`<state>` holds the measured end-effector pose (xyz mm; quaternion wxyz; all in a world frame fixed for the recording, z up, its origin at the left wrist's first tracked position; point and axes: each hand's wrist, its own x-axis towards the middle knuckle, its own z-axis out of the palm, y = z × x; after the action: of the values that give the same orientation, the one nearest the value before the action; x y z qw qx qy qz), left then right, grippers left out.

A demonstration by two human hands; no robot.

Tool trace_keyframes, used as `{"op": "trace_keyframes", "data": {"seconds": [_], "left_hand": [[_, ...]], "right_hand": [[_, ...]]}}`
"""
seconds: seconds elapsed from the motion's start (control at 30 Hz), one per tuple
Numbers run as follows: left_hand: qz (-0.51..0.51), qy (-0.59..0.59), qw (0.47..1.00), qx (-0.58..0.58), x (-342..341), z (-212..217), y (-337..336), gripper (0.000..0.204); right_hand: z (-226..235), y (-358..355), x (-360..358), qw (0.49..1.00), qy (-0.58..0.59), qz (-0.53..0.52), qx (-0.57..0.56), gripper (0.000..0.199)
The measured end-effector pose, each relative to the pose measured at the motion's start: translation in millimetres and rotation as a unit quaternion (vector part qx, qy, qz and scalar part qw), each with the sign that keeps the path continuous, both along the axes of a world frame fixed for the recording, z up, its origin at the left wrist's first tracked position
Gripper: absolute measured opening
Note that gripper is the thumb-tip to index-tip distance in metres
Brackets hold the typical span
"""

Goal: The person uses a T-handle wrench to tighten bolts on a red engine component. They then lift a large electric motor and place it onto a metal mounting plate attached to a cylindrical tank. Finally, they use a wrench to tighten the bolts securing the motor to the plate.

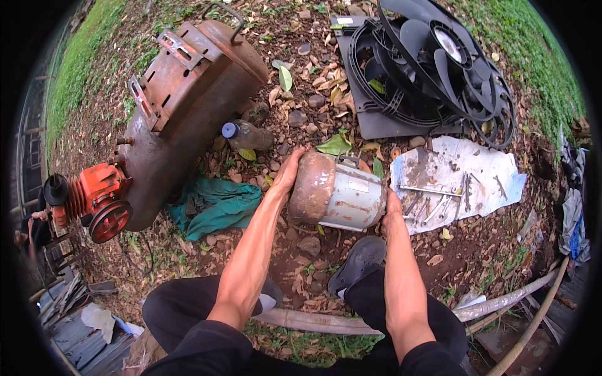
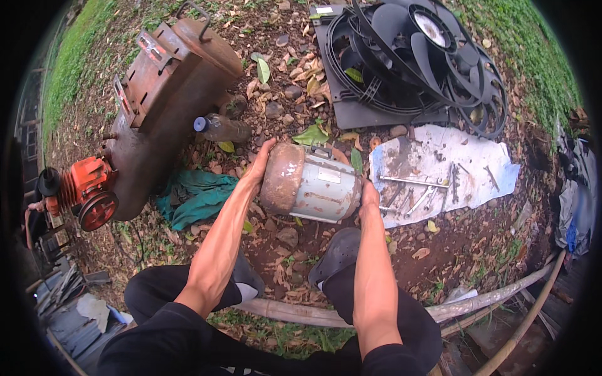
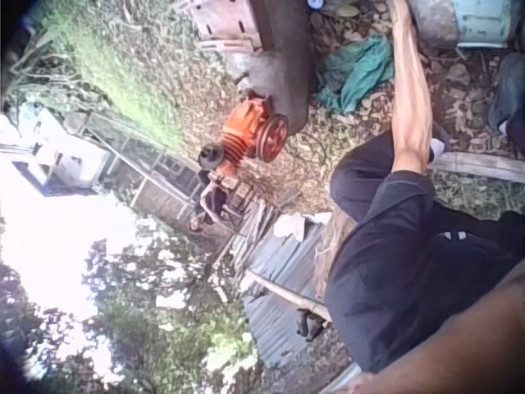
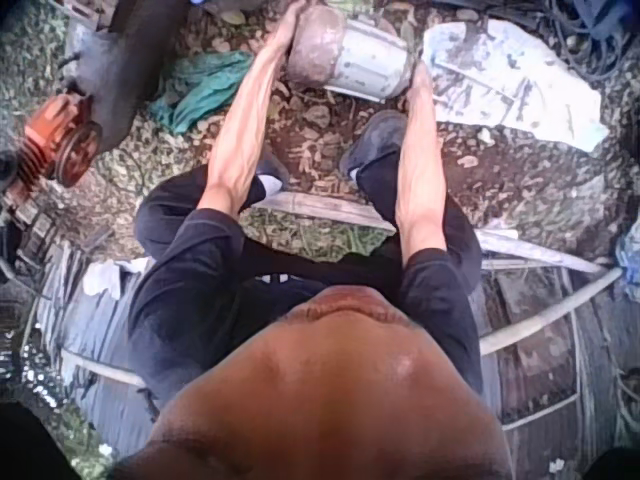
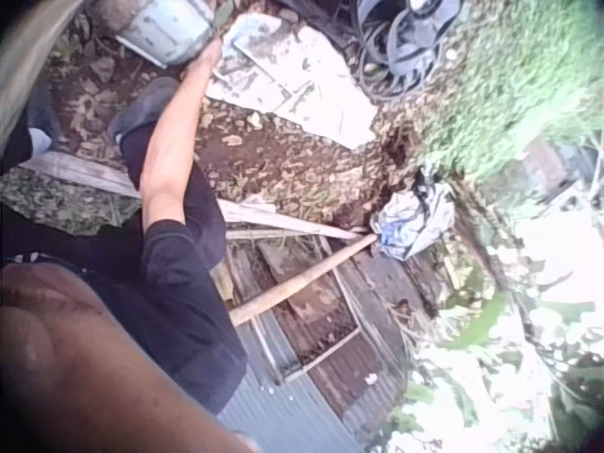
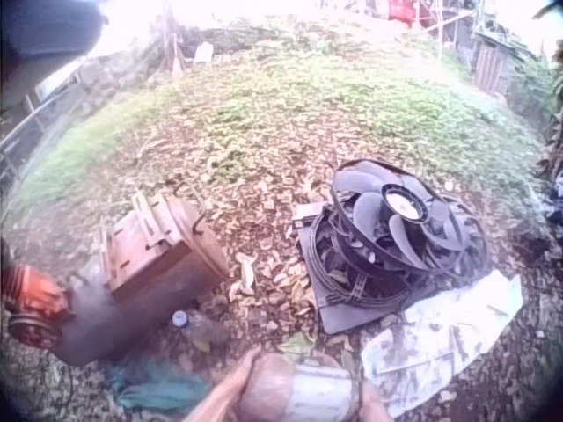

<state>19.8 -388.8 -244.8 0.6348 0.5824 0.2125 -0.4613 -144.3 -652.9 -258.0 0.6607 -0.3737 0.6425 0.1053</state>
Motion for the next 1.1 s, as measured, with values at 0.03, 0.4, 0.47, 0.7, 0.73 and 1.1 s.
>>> {"op": "trace_keyframes", "data": {"seconds": [0.03, 0.4, 0.47, 0.7, 0.73, 1.1], "left_hand": [[0.011, 0.013, 1.000, 0.008, -3, -1, -1, 0.078], [0.043, 0.023, 0.998, 0.034, -12, -18, 7, 0.087], [0.027, -0.029, 0.998, 0.057, -18, -9, 3, 0.087], [0.106, 0.092, 0.985, 0.105, -99, 96, 63, 0.072], [0.115, 0.112, 0.982, 0.097, -118, 110, 74, 0.072], [0.094, 0.033, 0.964, 0.248, -114, 420, 123, 0.055]], "right_hand": [[-3, -2, -1, 1.000, 0.024, 0.019, 0.003, 0.049], [-2, -2, -6, 0.997, -0.055, 0.053, 0.027, 0.057], [-4, 1, -22, 0.998, -0.052, 0.031, -0.019, 0.052], [82, 60, -79, 0.989, 0.078, 0.116, -0.044, 0.043], [88, 63, -101, 0.989, 0.070, 0.124, -0.042, 0.045], [341, 125, -110, 0.998, 0.016, 0.040, 0.046, 0.035]]}}
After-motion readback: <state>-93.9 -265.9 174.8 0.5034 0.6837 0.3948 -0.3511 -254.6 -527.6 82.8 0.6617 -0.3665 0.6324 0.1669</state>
